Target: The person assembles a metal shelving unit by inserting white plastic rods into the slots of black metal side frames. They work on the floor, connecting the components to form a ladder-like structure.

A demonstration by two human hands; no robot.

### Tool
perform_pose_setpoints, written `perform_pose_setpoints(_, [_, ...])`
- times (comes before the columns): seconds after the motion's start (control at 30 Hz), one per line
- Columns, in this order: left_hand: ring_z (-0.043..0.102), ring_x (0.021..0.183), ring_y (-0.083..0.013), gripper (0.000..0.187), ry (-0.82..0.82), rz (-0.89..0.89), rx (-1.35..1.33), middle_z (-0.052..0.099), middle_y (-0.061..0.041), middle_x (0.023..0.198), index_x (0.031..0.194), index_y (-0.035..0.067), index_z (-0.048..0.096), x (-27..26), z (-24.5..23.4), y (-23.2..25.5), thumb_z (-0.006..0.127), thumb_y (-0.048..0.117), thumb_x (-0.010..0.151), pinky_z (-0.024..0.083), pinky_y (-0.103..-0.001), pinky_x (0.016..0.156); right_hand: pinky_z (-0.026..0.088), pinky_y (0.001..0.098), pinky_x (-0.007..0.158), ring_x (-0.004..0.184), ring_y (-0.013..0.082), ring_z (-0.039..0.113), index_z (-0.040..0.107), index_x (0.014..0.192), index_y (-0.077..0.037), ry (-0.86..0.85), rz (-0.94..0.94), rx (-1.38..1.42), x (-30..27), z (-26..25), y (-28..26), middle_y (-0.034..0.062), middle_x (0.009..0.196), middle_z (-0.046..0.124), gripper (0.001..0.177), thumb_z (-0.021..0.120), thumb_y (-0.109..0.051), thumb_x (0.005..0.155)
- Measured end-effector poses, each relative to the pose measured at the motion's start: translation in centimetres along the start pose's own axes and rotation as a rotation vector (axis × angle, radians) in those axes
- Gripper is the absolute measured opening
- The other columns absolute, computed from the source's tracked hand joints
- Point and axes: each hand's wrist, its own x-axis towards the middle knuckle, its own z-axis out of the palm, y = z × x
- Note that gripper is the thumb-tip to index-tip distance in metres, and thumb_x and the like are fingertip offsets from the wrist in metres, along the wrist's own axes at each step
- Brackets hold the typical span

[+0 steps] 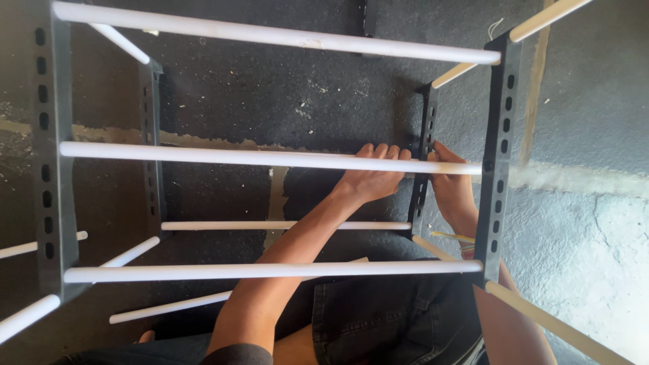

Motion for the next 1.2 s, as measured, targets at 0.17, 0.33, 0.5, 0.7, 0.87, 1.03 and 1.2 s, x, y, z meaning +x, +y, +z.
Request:
perform_pose_setpoints(0.17, [0.063, 0.057, -0.0153, 0.010, 0.032, 0.015, 0.023, 0.060, -0.001, 0.062, 0.077, 0.013, 0.059, -0.1, 0.0, -0.1, 0.068, 0.011, 0.080, 0.050, -0.034, 0.053, 0.048, 0.0209, 0.074, 0.086, 0.0040, 0.055, 0.051, 0.142, 0.010, -0.006, 0.006, 0.062, 0.1, -0.1, 0.3, 0.0004, 0.096, 0.062, 0.044, 0.057, -0.009, 0.103])
perform_pose_setpoints(0.33, [0.062, 0.056, -0.0141, 0.011, 0.066, 0.049, -0.007, 0.059, 0.000, 0.061, 0.077, 0.013, 0.058, 0.0, 0.4, -0.4, 0.066, 0.011, 0.085, 0.048, -0.031, 0.051, 0.048, 0.0245, 0.080, 0.093, 0.0080, 0.056, 0.057, 0.140, 0.010, 0.007, -0.074, -0.180, -0.1, -0.1, 0.0, 0.0059, 0.102, 0.065, 0.041, 0.060, -0.011, 0.104])
perform_pose_setpoints(0.5, [0.062, 0.055, -0.0140, 0.014, 0.027, 0.097, -0.032, 0.059, -0.001, 0.062, 0.076, 0.013, 0.056, 0.0, 0.8, -0.5, 0.064, 0.014, 0.088, 0.049, -0.030, 0.051, 0.048, 0.0259, 0.081, 0.094, 0.0093, 0.058, 0.058, 0.140, 0.008, 0.040, -0.102, -0.351, -0.4, 0.2, -0.6, 0.0096, 0.105, 0.070, 0.041, 0.060, -0.011, 0.104])
perform_pose_setpoints(0.7, [0.061, 0.053, -0.0139, 0.018, 0.020, 0.108, -0.032, 0.058, -0.001, 0.060, 0.076, 0.013, 0.056, 0.2, 0.8, -0.6, 0.063, 0.018, 0.091, 0.050, -0.029, 0.049, 0.045, 0.0260, 0.073, 0.085, 0.0085, 0.052, 0.061, 0.134, 0.010, -0.005, -0.104, -0.348, -0.5, -0.1, -0.7, 0.0063, 0.091, 0.063, 0.034, 0.060, -0.008, 0.105])
perform_pose_setpoints(0.87, [0.059, 0.050, -0.0125, 0.024, 0.020, 0.135, -0.018, 0.055, 0.001, 0.057, 0.071, 0.014, 0.055, 0.1, 0.6, -0.8, 0.064, 0.016, 0.094, 0.050, -0.029, 0.048, 0.050, 0.0215, 0.074, 0.084, 0.0051, 0.056, 0.058, 0.134, 0.005, -0.025, -0.036, 0.025, -0.2, 0.3, -0.6, -0.0015, 0.089, 0.064, 0.035, 0.059, -0.006, 0.100])
perform_pose_setpoints(1.03, [0.053, 0.056, -0.0135, 0.020, 0.199, 0.117, -0.005, 0.050, 0.001, 0.063, 0.077, 0.012, 0.056, -0.5, 0.7, -0.7, 0.061, 0.021, 0.094, 0.044, -0.031, 0.054, 0.049, 0.0262, 0.071, 0.084, 0.0081, 0.054, 0.065, 0.125, 0.009, -0.056, 0.016, -0.017, -0.7, 0.2, -2.0, 0.0028, 0.089, 0.062, 0.027, 0.057, -0.009, 0.105])
perform_pose_setpoints(1.2, [0.045, 0.053, -0.0102, 0.024, 0.177, 0.161, 0.114, 0.045, 0.005, 0.061, 0.078, 0.015, 0.054, -0.6, 0.4, -0.3, 0.056, 0.018, 0.101, 0.037, -0.029, 0.051, 0.055, 0.0281, 0.079, 0.086, 0.0113, 0.064, 0.060, 0.140, 0.004, 0.060, -0.021, -0.056, -1.4, -2.0, -2.3, 0.0081, 0.095, 0.068, 0.054, 0.056, -0.039, 0.106])
